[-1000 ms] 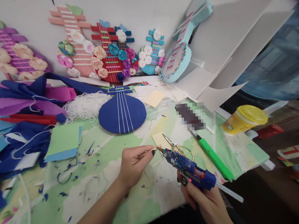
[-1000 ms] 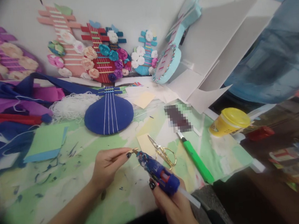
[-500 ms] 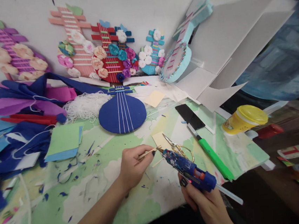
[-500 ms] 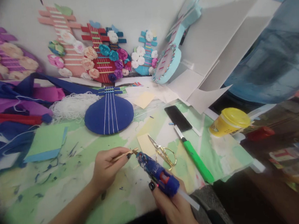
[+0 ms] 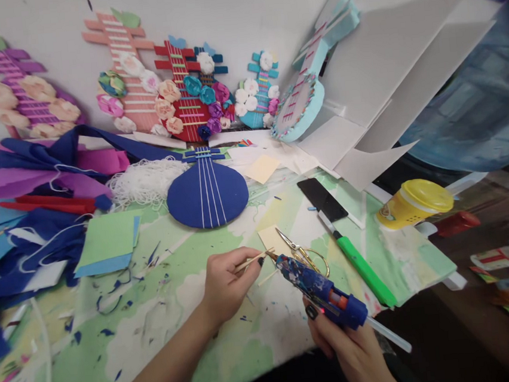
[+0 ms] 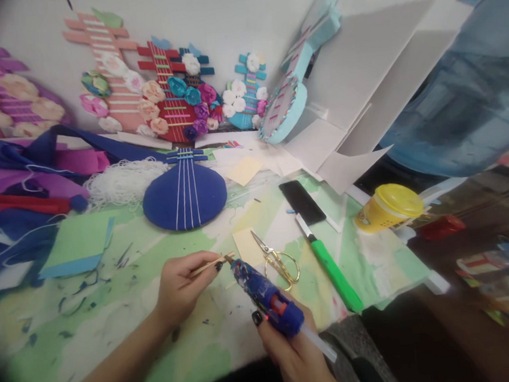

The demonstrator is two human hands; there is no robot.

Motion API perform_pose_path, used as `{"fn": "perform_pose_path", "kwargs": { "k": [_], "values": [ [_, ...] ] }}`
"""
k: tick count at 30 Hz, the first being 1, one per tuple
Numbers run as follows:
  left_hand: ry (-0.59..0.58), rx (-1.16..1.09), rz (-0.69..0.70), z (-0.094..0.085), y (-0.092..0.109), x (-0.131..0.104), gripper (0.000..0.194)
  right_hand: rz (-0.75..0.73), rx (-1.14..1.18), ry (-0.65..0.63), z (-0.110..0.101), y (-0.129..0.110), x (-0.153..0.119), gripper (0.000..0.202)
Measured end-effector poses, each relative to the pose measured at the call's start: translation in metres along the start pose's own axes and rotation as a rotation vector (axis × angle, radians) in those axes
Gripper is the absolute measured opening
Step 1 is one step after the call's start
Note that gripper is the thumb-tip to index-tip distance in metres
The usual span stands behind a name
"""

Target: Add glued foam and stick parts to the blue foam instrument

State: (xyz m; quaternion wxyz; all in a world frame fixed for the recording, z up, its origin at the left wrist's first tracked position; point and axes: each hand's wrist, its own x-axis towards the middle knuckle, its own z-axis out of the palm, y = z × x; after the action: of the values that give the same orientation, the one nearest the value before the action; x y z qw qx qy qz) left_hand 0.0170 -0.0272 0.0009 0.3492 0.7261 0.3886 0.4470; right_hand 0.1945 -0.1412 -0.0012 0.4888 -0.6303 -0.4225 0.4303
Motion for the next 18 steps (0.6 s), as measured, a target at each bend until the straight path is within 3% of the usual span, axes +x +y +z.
{"fn": "perform_pose_path", "kwargs": {
  "k": [3, 18],
  "values": [
    [0.001, -0.001, 0.005, 0.0002, 0.0002, 0.0006, 0.017, 0.028, 0.015, -0.043, -0.0001, 0.0001, -0.0001, 0.045],
    [0.016, 0.047, 0.036, 0.0009, 0.0014, 0.0005, 0.017, -0.005, -0.018, 0.013, -0.0054, 0.0045, -0.0004, 0.040]
  ]
}}
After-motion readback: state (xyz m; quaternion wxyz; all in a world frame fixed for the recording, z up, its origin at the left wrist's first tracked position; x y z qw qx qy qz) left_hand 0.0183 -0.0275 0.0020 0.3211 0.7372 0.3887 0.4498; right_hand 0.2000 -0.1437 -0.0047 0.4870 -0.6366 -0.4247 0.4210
